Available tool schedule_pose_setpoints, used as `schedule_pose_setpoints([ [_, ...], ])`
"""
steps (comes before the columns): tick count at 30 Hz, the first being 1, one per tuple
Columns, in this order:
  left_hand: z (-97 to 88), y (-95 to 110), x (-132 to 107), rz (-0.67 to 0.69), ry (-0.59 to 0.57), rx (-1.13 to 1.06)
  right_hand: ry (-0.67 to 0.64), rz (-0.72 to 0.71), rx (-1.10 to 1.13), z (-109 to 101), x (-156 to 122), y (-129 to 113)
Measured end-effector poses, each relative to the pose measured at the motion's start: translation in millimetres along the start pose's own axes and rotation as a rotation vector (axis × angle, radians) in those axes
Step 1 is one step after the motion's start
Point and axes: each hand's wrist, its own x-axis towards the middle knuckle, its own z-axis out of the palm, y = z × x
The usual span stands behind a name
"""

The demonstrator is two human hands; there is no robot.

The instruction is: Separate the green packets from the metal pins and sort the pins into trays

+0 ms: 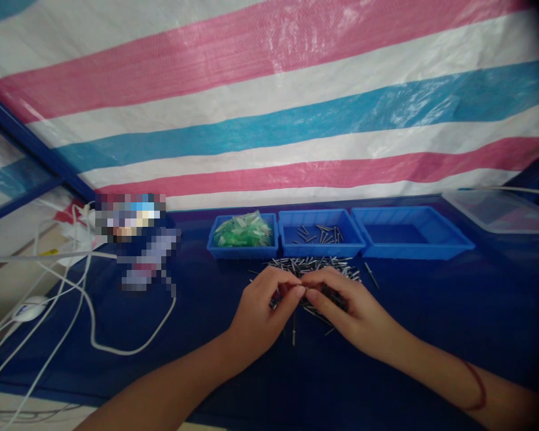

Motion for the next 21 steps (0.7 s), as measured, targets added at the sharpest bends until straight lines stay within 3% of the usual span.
schedule_pose_setpoints([
  [6, -0.6, 0.0, 0.9, 0.098, 0.006, -0.003, 0.037, -0.073, -0.058, -2.6, 2.9, -0.6],
  [10, -1.1, -3.0, 1.5, 0.075, 0.012, 0.015, 0.113, -0.116, -0.059, -6.9, 3.4, 1.0],
  [17, -1.0, -2.8, 2.3, 0.060, -0.084, 0.014, 0.105, -0.312, -0.199, -13.1, 3.4, -6.0],
  [21, -1.3, -0.1, 2.4, 0.045, -0.128, 0.046, 0.084, -0.340, -0.315, -20.4, 8.5, -9.3],
])
